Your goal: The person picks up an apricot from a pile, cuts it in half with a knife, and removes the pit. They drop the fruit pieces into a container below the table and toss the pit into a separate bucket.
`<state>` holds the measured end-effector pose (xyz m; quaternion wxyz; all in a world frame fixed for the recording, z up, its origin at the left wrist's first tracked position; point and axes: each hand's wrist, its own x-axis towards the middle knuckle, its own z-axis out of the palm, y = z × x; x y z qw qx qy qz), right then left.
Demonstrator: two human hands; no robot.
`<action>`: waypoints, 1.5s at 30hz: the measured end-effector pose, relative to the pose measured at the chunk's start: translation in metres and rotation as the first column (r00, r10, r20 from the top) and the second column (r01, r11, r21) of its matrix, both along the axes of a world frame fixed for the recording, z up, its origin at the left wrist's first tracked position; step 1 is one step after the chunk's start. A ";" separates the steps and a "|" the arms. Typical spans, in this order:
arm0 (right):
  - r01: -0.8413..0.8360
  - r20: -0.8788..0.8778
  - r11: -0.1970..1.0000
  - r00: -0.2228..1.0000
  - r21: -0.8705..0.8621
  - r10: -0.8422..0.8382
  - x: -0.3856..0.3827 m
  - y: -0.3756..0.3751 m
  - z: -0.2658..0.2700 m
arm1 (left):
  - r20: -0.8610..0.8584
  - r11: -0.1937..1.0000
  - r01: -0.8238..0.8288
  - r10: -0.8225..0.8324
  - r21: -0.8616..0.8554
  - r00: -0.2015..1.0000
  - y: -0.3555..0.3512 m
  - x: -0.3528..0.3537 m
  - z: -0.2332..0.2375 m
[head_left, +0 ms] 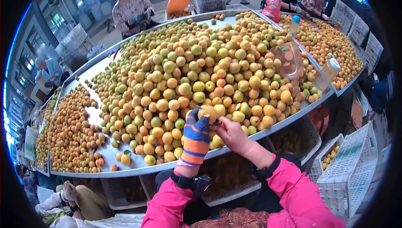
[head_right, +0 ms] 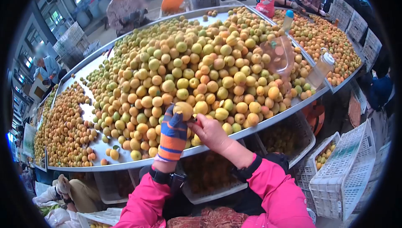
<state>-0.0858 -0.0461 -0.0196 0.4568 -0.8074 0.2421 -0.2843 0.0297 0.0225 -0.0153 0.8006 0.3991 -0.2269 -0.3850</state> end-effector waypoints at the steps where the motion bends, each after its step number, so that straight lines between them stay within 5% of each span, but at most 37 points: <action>1: 0.003 0.006 1.000 1.000 -0.011 -0.003 0.000 -0.001 0.004 | 0.101 0.999 -0.029 0.025 0.038 0.995 0.003 0.002 0.004; 4: -0.050 -0.032 0.999 0.998 0.002 0.050 -0.005 -0.001 0.022 | 0.324 0.972 -0.154 0.090 0.175 0.942 0.008 0.006 0.018; 7: -0.138 -0.183 0.979 0.969 0.147 0.164 -0.017 -0.011 0.037 | 0.220 0.984 -0.133 0.104 0.118 0.970 0.011 0.007 0.026; 15: -0.145 -0.269 0.989 0.952 0.015 0.144 -0.039 -0.024 0.059 | 0.251 0.993 -0.118 0.112 0.007 0.962 0.000 -0.008 0.017; 19: -0.096 -0.249 0.995 0.965 -0.039 0.083 -0.043 -0.029 0.052 | 0.432 0.963 -0.269 0.250 -0.017 0.867 0.000 0.000 0.022; 21: 0.060 0.048 0.965 0.996 0.257 -0.075 -0.043 -0.034 0.039 | 0.490 0.935 -0.351 0.330 -0.051 0.807 0.002 0.014 0.026; 23: 0.110 0.170 0.825 0.956 0.554 -0.241 -0.048 -0.040 0.043 | 0.101 0.970 -0.239 0.242 -0.042 0.965 0.001 0.019 0.030; 24: 0.102 0.170 0.827 0.958 0.552 -0.232 -0.042 -0.040 0.039 | -0.104 0.982 -0.179 0.172 -0.059 0.980 0.000 0.019 0.030; 26: 0.067 0.237 0.967 0.963 0.247 -0.127 -0.031 -0.034 0.031 | -0.446 0.997 0.071 -0.079 -0.035 0.892 -0.011 0.013 0.003; 28: 0.006 0.129 0.980 0.991 0.197 -0.032 -0.025 -0.025 0.029 | -0.472 0.961 0.276 -0.230 0.028 0.851 -0.016 -0.009 -0.010; 30: -0.123 0.306 0.980 0.949 0.154 0.071 -0.013 -0.021 0.019 | -0.473 0.989 0.145 -0.107 0.043 0.875 -0.021 -0.036 -0.011; 32: -0.033 0.304 0.999 0.952 -0.003 0.032 -0.013 -0.017 0.019 | -0.053 0.992 0.048 -0.042 0.116 0.998 -0.020 -0.031 -0.025; 33: -0.050 0.279 0.996 0.960 0.075 0.027 -0.015 -0.019 0.017 | 0.564 0.980 -0.185 0.112 0.075 0.818 -0.026 -0.025 -0.062; 36: -0.102 0.276 0.962 0.961 0.254 0.029 -0.015 -0.016 0.015 | 0.462 0.973 -0.224 0.172 0.059 0.870 -0.012 -0.034 0.006; 38: -0.173 0.312 0.874 0.950 0.455 0.025 -0.012 -0.010 0.017 | 0.499 0.964 -0.267 0.224 0.015 0.837 -0.012 -0.036 -0.004; 40: -0.112 0.278 0.844 0.960 0.525 -0.045 -0.011 0.001 0.014 | 0.870 0.868 -0.471 0.349 -0.159 0.349 -0.016 -0.030 -0.026; 41: -0.100 0.313 0.877 0.948 0.471 -0.060 -0.006 0.001 0.002 | 0.903 0.789 -0.547 0.409 -0.280 0.128 -0.018 -0.028 -0.022; 42: -0.034 0.223 0.939 0.974 0.343 -0.046 -0.007 -0.005 -0.006 | 0.725 0.906 -0.424 0.307 -0.023 0.617 -0.022 -0.026 -0.035; 45: 0.110 0.212 0.988 0.968 0.113 -0.132 -0.012 -0.005 0.017 | 0.811 0.912 -0.406 0.281 -0.060 0.513 -0.020 -0.028 -0.017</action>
